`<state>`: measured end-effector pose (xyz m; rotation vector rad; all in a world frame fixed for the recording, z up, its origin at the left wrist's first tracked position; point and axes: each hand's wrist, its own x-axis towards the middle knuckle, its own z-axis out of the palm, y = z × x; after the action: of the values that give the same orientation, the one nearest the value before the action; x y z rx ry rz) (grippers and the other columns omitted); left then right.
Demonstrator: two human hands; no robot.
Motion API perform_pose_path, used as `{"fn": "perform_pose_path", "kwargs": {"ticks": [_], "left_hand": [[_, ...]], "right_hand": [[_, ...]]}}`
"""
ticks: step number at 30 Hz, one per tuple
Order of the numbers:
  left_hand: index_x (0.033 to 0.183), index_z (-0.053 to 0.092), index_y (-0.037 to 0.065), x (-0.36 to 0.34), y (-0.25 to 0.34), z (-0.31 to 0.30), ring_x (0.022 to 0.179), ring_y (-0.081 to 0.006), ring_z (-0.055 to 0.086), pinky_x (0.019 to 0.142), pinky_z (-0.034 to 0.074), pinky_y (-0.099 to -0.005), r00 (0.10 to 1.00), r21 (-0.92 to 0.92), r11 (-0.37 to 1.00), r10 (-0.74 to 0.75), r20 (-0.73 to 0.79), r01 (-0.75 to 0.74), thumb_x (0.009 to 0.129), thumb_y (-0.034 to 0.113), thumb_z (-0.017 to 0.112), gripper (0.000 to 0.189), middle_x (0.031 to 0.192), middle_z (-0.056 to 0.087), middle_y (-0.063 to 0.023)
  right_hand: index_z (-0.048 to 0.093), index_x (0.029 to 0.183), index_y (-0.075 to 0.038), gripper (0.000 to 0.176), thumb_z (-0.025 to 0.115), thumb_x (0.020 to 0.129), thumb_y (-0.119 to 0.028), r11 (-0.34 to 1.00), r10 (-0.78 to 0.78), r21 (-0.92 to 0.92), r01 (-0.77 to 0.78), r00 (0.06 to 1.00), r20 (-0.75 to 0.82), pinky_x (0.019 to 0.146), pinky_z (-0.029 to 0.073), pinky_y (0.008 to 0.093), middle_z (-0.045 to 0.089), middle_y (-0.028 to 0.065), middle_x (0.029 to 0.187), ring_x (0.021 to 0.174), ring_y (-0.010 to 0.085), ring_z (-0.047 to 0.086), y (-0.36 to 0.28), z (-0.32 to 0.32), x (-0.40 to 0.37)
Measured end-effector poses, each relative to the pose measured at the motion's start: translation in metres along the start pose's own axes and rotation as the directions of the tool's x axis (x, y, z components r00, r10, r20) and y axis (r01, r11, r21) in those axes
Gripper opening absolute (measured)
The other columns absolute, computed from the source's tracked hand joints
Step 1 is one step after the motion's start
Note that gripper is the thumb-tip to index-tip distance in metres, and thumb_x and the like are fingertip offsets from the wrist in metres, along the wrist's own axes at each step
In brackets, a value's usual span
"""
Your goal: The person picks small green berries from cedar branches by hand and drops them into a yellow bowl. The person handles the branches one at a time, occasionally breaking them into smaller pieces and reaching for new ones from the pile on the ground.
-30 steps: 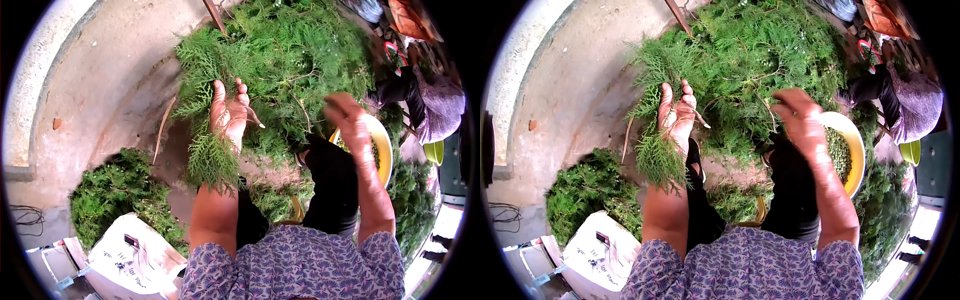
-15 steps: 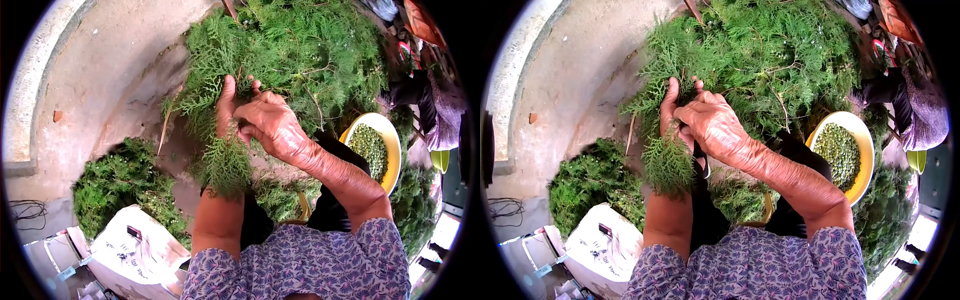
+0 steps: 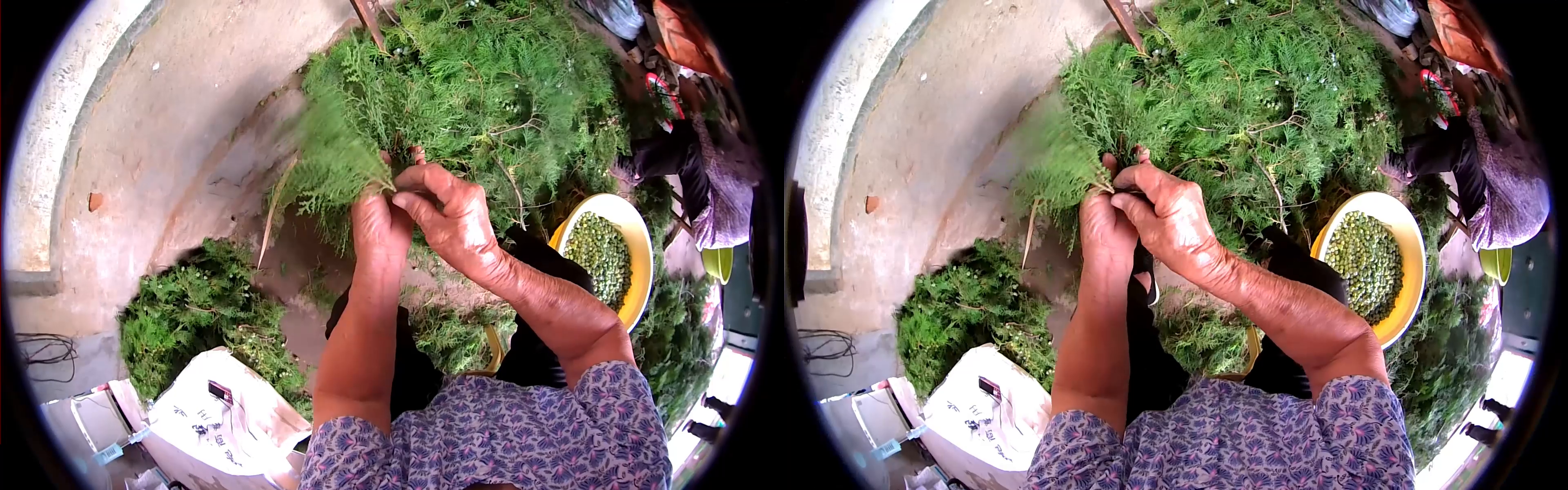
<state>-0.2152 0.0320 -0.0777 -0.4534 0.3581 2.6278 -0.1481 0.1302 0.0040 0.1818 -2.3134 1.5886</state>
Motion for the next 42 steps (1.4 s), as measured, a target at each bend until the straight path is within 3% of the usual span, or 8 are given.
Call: {"fn": "perform_pose_path", "kwargs": {"ticks": [7, 16, 20, 29, 31, 34, 39, 42], "left_hand": [[0.093, 0.054, 0.002, -0.031, -0.008, 0.035, 0.079, -0.0189, 0.054, 0.073, 0.045, -0.0315, 0.984, 0.253, 0.964, 0.119, -0.134, -0.083, 0.087, 0.019, 0.055, 0.019, 0.084, 0.057, -0.0082], [0.094, 0.055, 0.002, -0.044, -0.012, 0.045, 0.076, -0.0173, 0.055, 0.070, 0.043, -0.0262, 0.993, 0.367, 0.924, 0.118, -0.001, -0.109, 0.080, 0.012, 0.060, 0.018, 0.085, 0.059, -0.0073], [0.096, 0.056, 0.003, -0.035, -0.014, 0.042, 0.079, -0.0177, 0.055, 0.070, 0.045, -0.0297, 0.968, 0.281, 0.952, 0.173, -0.180, -0.118, 0.081, 0.016, 0.062, 0.021, 0.088, 0.058, -0.0069], [0.113, 0.051, 0.002, -0.025, -0.015, 0.026, 0.095, -0.0260, 0.054, 0.085, 0.043, -0.0401, 0.985, 0.371, 0.917, 0.171, -0.038, -0.145, 0.082, 0.031, 0.060, 0.043, 0.107, 0.057, -0.0126], [0.117, 0.049, -0.001, -0.037, -0.022, 0.038, 0.102, -0.0224, 0.052, 0.089, 0.040, -0.0347, 0.945, 0.687, 0.706, 0.315, -0.085, -0.174, 0.084, 0.031, 0.058, 0.047, 0.116, 0.053, -0.0127], [0.132, 0.037, 0.014, -0.050, -0.017, 0.009, 0.115, -0.0170, 0.041, 0.099, 0.029, -0.0291, 0.942, 0.951, -0.012, 0.130, 0.308, -0.310, 0.088, 0.037, 0.049, 0.052, 0.125, 0.046, -0.0021], [0.136, 0.027, 0.011, -0.034, -0.025, 0.002, 0.118, -0.0198, 0.040, 0.102, 0.028, -0.0378, 0.891, 0.903, 0.081, 0.223, 0.395, -0.421, 0.090, 0.024, 0.045, 0.051, 0.134, 0.035, -0.0039], [0.136, 0.024, 0.004, -0.013, -0.025, -0.018, 0.120, -0.0219, 0.039, 0.101, 0.031, -0.0406, 0.963, 0.455, 0.850, 0.214, 0.163, -0.266, 0.090, 0.021, 0.041, 0.052, 0.139, 0.029, -0.0051]], "right_hand": [[0.062, 0.081, 0.005, 0.012, 0.063, 0.071, -0.003, 0.713, 0.567, 0.435, -0.549, 0.817, 0.102, 0.056, 0.046, 0.0234, 0.063, 0.0077, 0.068, 0.061, 0.0086, 0.056, 0.002, -0.008, 0.014], [0.062, 0.082, 0.005, 0.017, 0.063, 0.069, -0.006, 0.779, 0.539, 0.320, -0.540, 0.837, 0.098, 0.056, 0.047, 0.0241, 0.063, 0.0085, 0.069, 0.061, 0.0106, 0.057, 0.017, -0.012, 0.017], [0.063, 0.082, 0.004, 0.017, 0.064, 0.070, -0.007, 0.792, 0.522, 0.251, -0.557, 0.830, 0.198, 0.056, 0.047, 0.0246, 0.063, 0.0089, 0.069, 0.060, 0.0112, 0.057, 0.011, -0.011, 0.011], [0.050, 0.109, 0.003, 0.050, 0.074, 0.071, -0.018, 0.604, 0.542, 0.617, -0.504, 0.828, 0.146, 0.081, 0.045, 0.0328, 0.061, 0.0126, 0.097, 0.088, 0.0190, 0.057, 0.013, -0.014, 0.012], [0.046, 0.112, 0.002, 0.051, 0.072, 0.074, -0.018, 0.328, 0.657, 0.736, -0.592, 0.703, 0.273, 0.086, 0.043, 0.0369, 0.058, 0.0133, 0.104, 0.095, 0.0222, 0.055, 0.022, -0.016, 0.014], [0.042, 0.114, 0.003, 0.052, 0.070, 0.075, -0.016, 0.137, 0.571, 0.817, -0.560, 0.719, 0.397, 0.089, 0.041, 0.0374, 0.056, 0.0131, 0.107, 0.101, 0.0232, 0.052, 0.024, -0.022, 0.016], [0.043, 0.110, -0.001, 0.041, 0.066, 0.078, -0.015, 0.271, 0.741, 0.834, -0.480, 0.658, 0.138, 0.088, 0.041, 0.0369, 0.056, 0.0115, 0.107, 0.100, 0.0216, 0.052, 0.015, -0.017, 0.015], [0.046, 0.104, -0.001, 0.033, 0.064, 0.078, -0.010, 0.435, 0.685, 0.790, -0.433, 0.729, 0.022, 0.085, 0.040, 0.0377, 0.055, 0.0122, 0.108, 0.098, 0.0232, 0.052, 0.020, -0.018, 0.013]]}}
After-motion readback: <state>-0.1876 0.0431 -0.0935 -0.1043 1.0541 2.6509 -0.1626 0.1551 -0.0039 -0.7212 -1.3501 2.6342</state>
